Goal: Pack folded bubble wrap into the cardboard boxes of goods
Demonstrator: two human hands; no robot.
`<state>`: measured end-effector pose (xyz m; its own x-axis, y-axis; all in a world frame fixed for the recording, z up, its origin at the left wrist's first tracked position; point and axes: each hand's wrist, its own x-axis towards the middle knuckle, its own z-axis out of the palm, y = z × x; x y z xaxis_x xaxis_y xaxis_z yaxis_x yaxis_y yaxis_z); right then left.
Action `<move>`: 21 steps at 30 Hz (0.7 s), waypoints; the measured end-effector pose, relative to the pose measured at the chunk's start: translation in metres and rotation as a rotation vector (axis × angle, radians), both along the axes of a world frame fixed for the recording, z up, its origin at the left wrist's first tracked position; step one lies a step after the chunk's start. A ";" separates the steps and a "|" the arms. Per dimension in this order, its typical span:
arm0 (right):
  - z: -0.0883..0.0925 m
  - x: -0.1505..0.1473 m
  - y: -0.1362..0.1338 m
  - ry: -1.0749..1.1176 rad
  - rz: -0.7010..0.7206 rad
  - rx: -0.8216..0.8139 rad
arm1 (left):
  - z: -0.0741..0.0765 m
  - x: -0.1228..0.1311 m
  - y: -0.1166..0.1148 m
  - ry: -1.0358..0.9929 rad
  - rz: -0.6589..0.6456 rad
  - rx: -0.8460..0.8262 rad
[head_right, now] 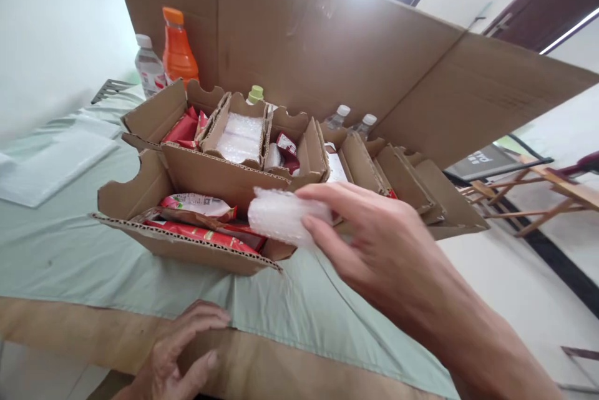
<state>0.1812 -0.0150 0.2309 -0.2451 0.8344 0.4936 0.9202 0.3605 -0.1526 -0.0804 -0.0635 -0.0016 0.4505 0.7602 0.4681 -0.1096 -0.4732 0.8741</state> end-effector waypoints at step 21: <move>-0.044 -0.080 0.097 -0.671 0.195 -0.525 | -0.026 0.005 -0.002 -0.020 -0.091 0.041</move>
<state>0.1015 0.0816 0.1866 -0.5081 0.8265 -0.2424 0.8047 0.5559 0.2085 -0.0755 -0.0657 -0.0279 0.5069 0.6967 0.5076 -0.1714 -0.4956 0.8515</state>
